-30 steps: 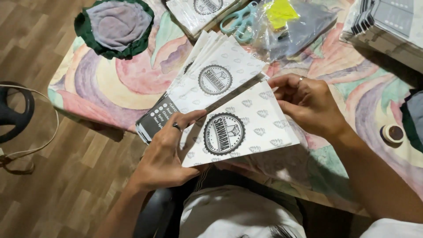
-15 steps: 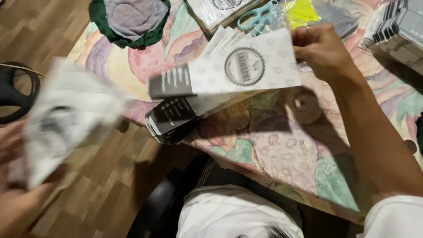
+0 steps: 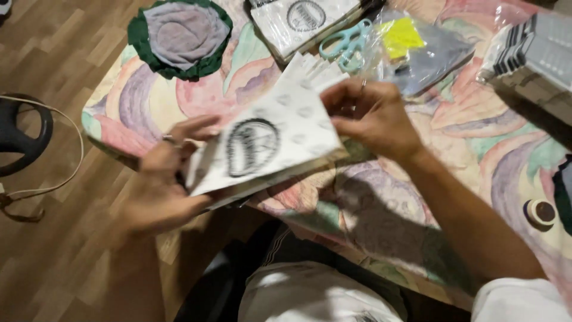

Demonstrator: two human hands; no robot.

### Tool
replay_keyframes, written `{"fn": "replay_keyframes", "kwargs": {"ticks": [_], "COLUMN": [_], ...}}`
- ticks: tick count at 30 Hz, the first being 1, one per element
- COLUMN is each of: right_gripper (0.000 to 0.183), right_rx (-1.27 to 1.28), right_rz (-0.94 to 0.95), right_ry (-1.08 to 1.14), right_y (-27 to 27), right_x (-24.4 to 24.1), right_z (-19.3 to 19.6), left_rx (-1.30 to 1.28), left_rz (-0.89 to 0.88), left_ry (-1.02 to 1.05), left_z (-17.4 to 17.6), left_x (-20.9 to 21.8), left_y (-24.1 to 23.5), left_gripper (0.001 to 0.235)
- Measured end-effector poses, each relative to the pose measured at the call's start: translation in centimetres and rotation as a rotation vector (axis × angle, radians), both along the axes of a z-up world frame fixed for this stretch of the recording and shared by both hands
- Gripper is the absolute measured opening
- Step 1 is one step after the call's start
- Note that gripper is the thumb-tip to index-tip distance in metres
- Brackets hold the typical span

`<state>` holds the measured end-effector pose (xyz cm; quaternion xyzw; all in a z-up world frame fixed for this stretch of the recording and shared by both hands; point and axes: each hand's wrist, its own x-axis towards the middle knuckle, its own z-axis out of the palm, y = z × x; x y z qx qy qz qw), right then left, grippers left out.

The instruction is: Folding and stacking paper shawarma sleeves on a table.

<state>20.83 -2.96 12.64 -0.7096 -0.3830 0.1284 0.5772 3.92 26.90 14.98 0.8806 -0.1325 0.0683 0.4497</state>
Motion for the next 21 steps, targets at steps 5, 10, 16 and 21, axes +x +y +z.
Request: {"fn": "replay_keyframes", "kwargs": {"ticks": [5,10,16,21], "right_gripper": [0.011,0.015,0.01,0.059], "right_rx": [0.057,0.028,-0.046,-0.084], "right_rz": [-0.15,-0.073,-0.095,-0.145], "right_ry": [-0.098,-0.025,-0.035,-0.255], "right_y": [-0.6,-1.0,-0.5,-1.2], "right_x": [-0.7,0.0,0.6,1.1], "right_z": [-0.9,-1.3,-1.1,-0.7], "left_rx": [-0.16,-0.18,-0.15,-0.105], "left_rz": [0.014,0.01,0.108,0.121], "left_ry": [-0.001,-0.037,0.013,-0.036], "left_z": [-0.7,-1.8,-2.3,-2.6], "left_x": [0.9,0.7,-0.3,-0.2], "left_y": [-2.1,-1.8,-1.4,-1.5], "left_gripper": [0.081,0.083,0.082,0.077]}}
